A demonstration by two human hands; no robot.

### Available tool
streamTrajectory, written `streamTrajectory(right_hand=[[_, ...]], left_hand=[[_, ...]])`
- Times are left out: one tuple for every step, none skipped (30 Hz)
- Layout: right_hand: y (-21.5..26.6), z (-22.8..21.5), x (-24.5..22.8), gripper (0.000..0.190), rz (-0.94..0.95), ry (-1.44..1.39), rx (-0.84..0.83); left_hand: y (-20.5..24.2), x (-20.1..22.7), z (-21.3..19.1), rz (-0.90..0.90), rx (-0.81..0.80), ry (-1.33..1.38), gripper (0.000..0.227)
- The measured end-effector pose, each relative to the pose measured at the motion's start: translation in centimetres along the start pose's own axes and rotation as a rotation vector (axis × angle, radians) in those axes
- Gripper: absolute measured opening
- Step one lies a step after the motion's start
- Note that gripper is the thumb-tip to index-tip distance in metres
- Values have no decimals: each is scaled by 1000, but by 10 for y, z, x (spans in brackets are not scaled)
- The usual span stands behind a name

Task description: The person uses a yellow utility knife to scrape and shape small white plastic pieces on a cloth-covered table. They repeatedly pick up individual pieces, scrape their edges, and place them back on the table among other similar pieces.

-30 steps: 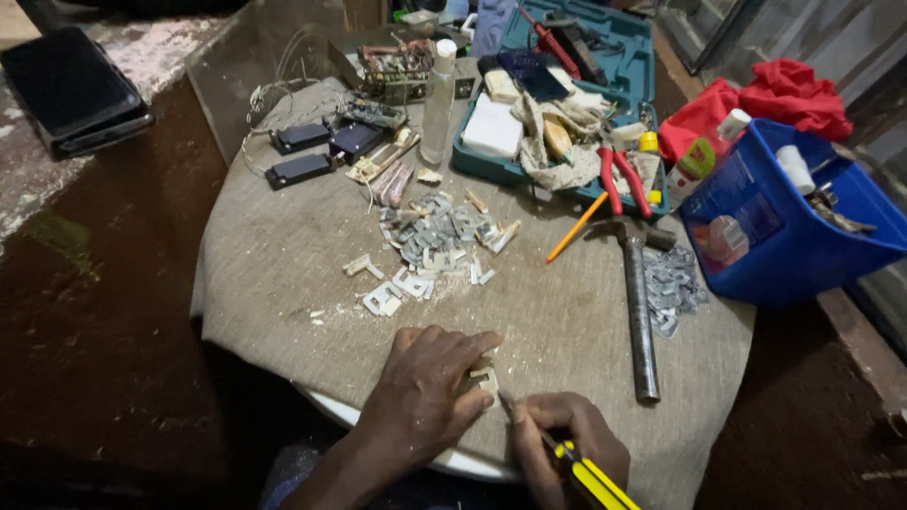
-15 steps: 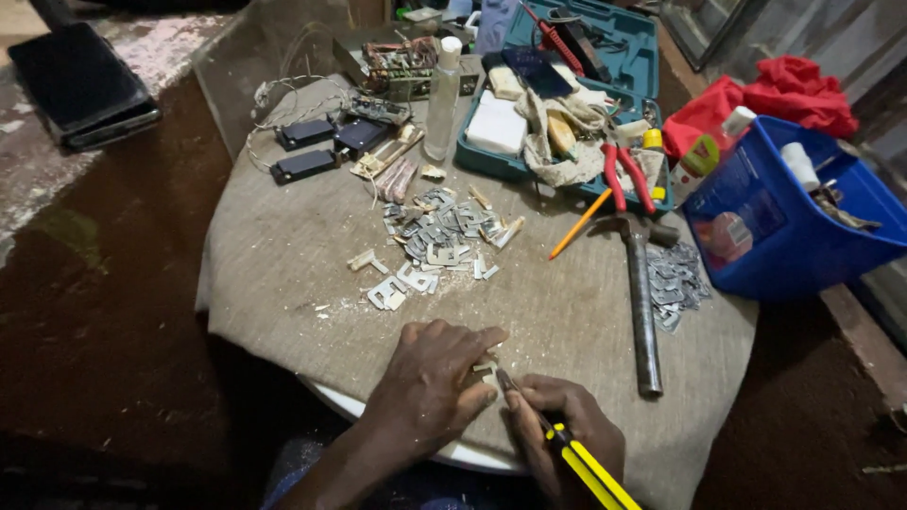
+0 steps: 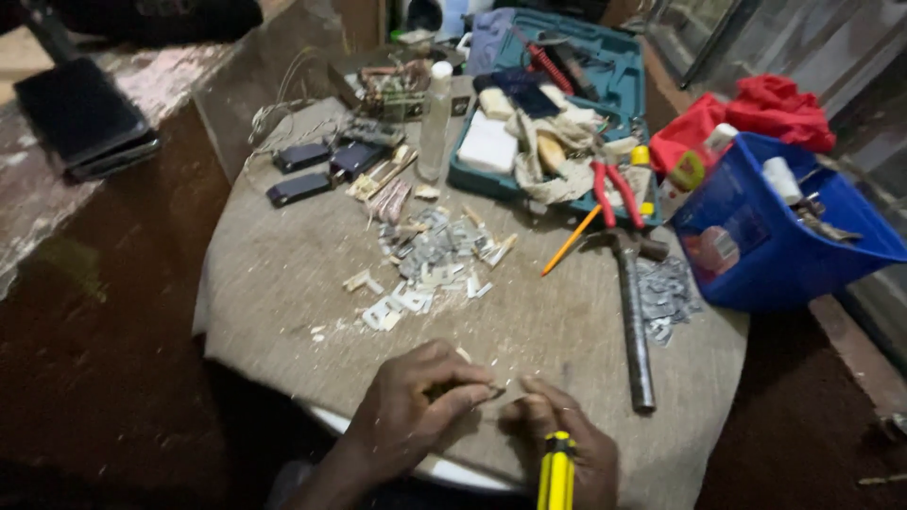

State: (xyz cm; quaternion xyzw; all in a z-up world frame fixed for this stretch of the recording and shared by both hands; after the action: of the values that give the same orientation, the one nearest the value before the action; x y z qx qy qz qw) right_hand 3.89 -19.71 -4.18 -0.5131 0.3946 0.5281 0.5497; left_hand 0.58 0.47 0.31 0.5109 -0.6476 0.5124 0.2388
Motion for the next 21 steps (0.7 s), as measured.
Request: streamTrajectory(right_hand=[[-4,5,-2,31,127,143,59],[-7,10,-5,28,255,284,118],[-11,5,-5,28,247,284,132],[-16,4,-7,21,102,368,-19],[-20,6,-7,21,-42,449,-177],[-22,3,-5,21,-47,450,-171],[-25,2,-2,24,-67,456,-204],[-27,1,1,26,-88,462,-237],[-24,7,-5,26,-90,460,-240],[-21,10,-9,28,12,473,-189],[-17,12,-13,31,115,489,-135],[-15,15,-21,31,115,489,-136],[-14,17,-28,36,204,511,-125],[-13,19,-35,41,293,533,-113],[-14,15,-29,41,286,533,-112],[-15,13,-25,45,222,532,-124],[-14,11,-20,50,163,530,-142],[-13,14,-20,50,163,528,-146],[-13,16,-21,50,184,470,-90],[-13,17,-21,50,204,412,-35],[-10,22,-26,50,210,411,-41]], left_hand=[[0,1,1,38,18,-6,17],[0,2,2,76,35,-12,14],[0,3,4,88,28,-5,14],[0,2,5,53,48,56,14],[2,2,4,12,73,113,15],[2,0,7,19,70,114,15],[2,-2,8,56,82,95,17],[3,-4,9,94,93,76,22],[3,-1,10,95,96,73,22],[2,1,10,20,105,39,22],[2,2,12,-55,111,9,22],[6,-3,16,-55,112,9,22],[8,-10,21,-139,102,-58,29],[11,-17,25,-223,91,-125,39],[11,-23,29,-216,93,-124,39],[11,-29,33,-239,74,-177,46],[14,-34,37,-269,55,-233,53],[14,-25,33,-271,57,-235,53],[13,-18,31,-331,66,-122,56],[11,-11,28,-391,76,-8,59],[9,-3,25,-399,78,-11,59]])
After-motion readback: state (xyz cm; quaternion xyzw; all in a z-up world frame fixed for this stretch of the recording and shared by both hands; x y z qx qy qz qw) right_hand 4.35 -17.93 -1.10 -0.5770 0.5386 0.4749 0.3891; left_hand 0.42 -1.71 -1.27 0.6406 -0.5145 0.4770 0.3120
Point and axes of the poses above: each hand's wrist, its own y-axis away from the middle knuckle, its own z-axis out of the palm, x = y × z, the point moved 2 cm from there along -y, towards the middle knuckle
